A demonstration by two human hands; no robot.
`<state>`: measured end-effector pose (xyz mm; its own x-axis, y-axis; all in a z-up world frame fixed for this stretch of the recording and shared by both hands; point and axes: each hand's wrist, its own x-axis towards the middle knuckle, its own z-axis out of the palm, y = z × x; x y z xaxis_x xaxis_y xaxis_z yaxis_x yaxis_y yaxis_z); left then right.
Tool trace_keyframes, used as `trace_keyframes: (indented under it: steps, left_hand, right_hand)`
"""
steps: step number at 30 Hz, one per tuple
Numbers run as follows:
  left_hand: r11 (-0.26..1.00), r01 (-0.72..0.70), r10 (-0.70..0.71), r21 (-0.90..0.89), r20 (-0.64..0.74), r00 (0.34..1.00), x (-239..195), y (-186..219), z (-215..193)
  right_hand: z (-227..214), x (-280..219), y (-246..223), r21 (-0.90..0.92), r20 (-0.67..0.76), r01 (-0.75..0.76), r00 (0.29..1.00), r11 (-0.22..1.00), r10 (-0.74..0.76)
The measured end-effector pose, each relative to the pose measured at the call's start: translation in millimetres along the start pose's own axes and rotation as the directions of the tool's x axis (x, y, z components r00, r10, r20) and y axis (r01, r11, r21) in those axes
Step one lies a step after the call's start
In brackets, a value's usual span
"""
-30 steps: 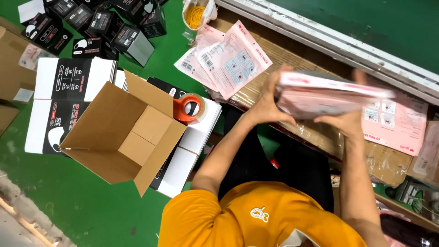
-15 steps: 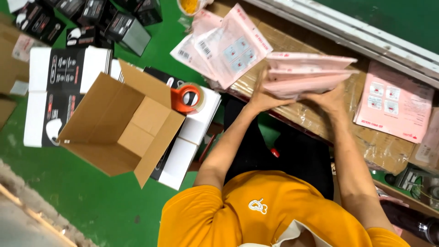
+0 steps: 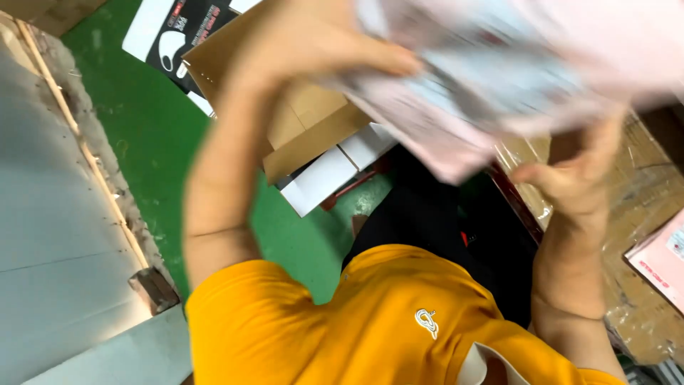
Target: Packing face masks into pink plastic pouches and then into cardboard boxes at an assembly line.
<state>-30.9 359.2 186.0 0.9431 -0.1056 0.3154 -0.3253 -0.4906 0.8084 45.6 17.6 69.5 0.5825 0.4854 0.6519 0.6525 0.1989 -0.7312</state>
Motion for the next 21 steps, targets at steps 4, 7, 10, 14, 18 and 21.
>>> trace_keyframes:
  steps: [4, 7, 10, 14, 18, 21]
  left_hand:
    - [0.859, 0.512, -0.498, 0.018, 0.261, 0.827, -16, -55, -116]
    - [0.569, 0.776, -0.820, 0.272, 0.257, 0.511, -20, -136, -137]
    - [0.223, 0.937, -0.943, 0.270, 0.302, 0.138, -29, -194, -118]
    - [0.279, 0.792, -0.958, 0.542, 0.216, 0.190, -72, -327, -75]
    - [0.236, 0.631, -0.967, 0.739, 0.117, 0.225, -102, -386, -39]
    - [0.072, 0.534, -0.975, 0.843, -0.053, 0.217, -82, -327, -26]
  right_hand:
    - [14, -2, 8, 0.015, -0.015, -0.022, 1.000, 1.000, 0.022]
    - [15, -21, 14, 0.054, 0.005, -0.161, 0.987, 0.986, 0.161]
    - [19, -31, 2, 0.032, -0.004, -0.237, 0.972, 0.971, 0.237]
    - [19, -35, -12, -0.017, -0.023, -0.279, 0.960, 0.960, 0.279]
    - [11, -52, -7, -0.065, -0.050, -0.348, 0.937, 0.935, 0.346]
    - [6, -66, 2, -0.089, -0.069, -0.396, 0.918, 0.914, 0.391]
